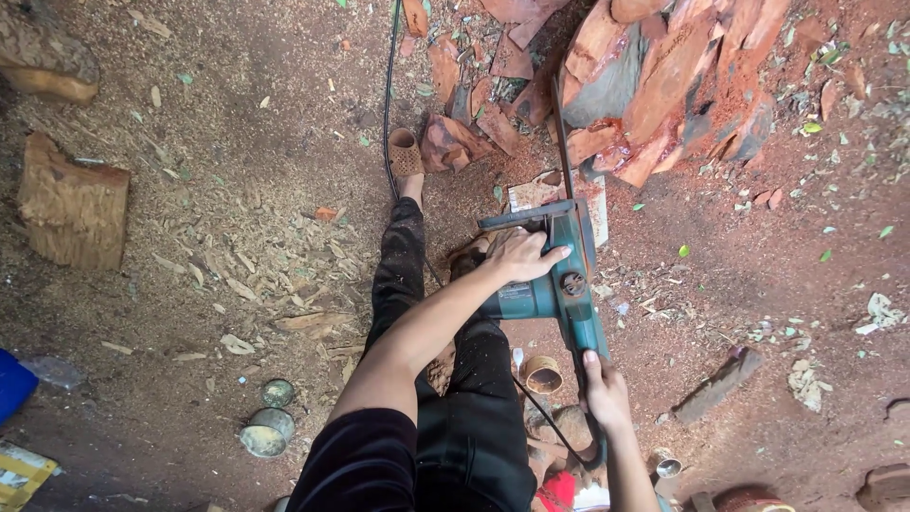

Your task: Using an electric chainsaw to cut and shape a large wooden log on the ground

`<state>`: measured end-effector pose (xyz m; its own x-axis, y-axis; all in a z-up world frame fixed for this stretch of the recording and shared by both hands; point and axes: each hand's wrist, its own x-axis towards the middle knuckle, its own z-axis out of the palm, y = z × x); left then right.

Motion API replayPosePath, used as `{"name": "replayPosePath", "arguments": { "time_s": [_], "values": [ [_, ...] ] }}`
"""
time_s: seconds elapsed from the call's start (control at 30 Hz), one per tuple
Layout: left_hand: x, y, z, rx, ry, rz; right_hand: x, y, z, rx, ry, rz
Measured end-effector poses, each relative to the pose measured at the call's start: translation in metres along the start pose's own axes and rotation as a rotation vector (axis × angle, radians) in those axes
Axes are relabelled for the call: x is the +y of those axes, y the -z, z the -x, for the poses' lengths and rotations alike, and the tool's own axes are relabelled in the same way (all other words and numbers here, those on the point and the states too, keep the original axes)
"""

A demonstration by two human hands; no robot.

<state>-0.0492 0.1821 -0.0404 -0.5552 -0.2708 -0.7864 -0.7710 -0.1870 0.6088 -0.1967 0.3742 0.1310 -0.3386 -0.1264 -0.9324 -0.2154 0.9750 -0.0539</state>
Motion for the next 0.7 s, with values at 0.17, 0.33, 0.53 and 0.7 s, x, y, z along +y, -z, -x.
{"name": "replayPosePath", "arguments": {
  "time_s": [0.17, 0.33, 0.53, 0.7],
  "values": [
    [-0.003, -0.016, 0.007, 0.046, -0.036, 0.037, 0.017, 0.007, 0.004, 0.065, 0.005, 0.096],
    [-0.001, -0.018, -0.001, 0.060, -0.050, 0.060, 0.023, 0.014, -0.005, 0.086, 0.061, 0.146],
    [-0.003, -0.028, -0.007, 0.098, -0.076, 0.080, 0.020, 0.019, -0.003, 0.079, 0.031, 0.170],
    [-0.004, -0.036, -0.004, 0.119, -0.090, 0.114, 0.017, 0.024, 0.002, 0.099, -0.001, 0.219]
  ]
}}
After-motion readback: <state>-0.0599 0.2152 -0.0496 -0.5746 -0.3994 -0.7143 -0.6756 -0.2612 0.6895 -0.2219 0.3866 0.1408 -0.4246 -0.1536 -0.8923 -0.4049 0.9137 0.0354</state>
